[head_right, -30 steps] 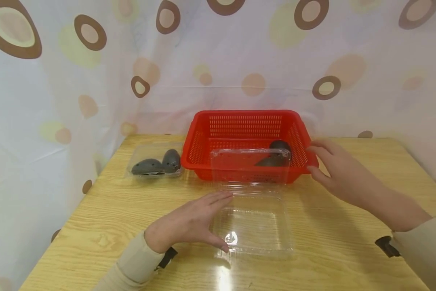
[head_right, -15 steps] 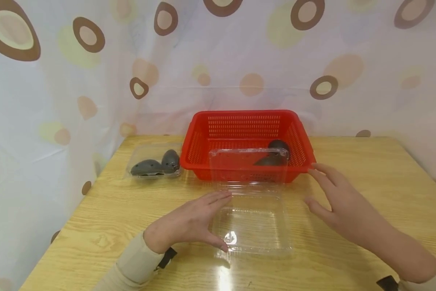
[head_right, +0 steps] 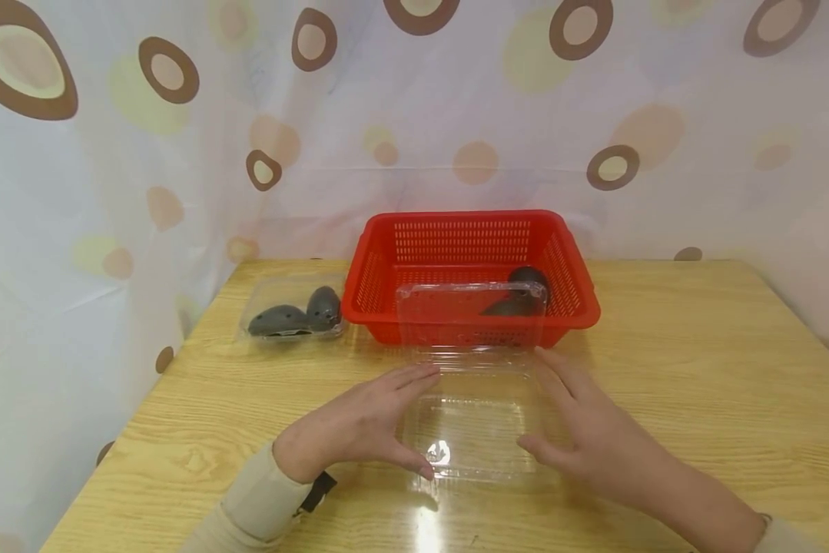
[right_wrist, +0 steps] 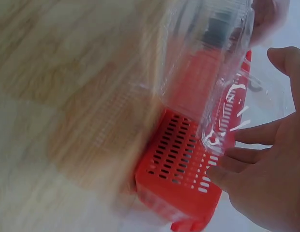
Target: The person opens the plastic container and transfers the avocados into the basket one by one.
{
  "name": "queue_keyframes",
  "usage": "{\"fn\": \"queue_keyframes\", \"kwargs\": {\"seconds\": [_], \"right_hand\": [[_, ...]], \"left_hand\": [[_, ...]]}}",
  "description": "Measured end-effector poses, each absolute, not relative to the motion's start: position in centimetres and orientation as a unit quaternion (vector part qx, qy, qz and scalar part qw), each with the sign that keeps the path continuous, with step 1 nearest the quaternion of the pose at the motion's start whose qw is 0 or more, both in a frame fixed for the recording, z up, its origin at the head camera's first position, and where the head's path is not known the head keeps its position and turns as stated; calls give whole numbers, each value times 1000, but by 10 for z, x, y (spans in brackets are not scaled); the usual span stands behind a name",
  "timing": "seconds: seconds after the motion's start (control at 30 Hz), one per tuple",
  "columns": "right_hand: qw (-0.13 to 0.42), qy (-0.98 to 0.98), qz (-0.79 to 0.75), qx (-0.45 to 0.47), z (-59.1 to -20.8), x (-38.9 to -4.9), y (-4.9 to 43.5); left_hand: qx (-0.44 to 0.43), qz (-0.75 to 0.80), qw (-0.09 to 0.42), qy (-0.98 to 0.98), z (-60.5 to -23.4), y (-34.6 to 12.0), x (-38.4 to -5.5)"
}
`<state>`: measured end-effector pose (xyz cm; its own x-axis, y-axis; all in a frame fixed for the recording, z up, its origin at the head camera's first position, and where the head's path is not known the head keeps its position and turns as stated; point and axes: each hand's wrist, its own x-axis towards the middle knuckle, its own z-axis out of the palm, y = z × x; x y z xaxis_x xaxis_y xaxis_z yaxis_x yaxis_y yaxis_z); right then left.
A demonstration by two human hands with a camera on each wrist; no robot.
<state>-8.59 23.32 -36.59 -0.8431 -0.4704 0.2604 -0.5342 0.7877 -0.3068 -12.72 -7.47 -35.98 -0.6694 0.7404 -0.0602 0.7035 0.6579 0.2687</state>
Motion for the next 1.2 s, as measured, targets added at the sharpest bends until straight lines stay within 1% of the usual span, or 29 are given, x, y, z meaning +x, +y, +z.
{"fn": "queue_keyframes", "kwargs": {"seconds": [0.1, 0.3, 0.5, 0.93, 1.2], "right_hand": [[87, -940, 185, 272, -369, -84, 226], [69, -944, 178, 271, -380, -81, 217], [71, -945, 166, 274, -389, -78, 214], [50, -956, 152, 248, -389, -74, 206], [58, -958, 140, 245, -390, -73, 204]], "left_hand": [[398, 114, 86, 906, -360, -74, -127], [396, 114, 84, 907, -359, -74, -127], [389, 123, 88, 909, -359, -74, -126], [389, 119, 83, 910, -359, -75, -125], [392, 122, 78, 908, -359, -75, -125]]}}
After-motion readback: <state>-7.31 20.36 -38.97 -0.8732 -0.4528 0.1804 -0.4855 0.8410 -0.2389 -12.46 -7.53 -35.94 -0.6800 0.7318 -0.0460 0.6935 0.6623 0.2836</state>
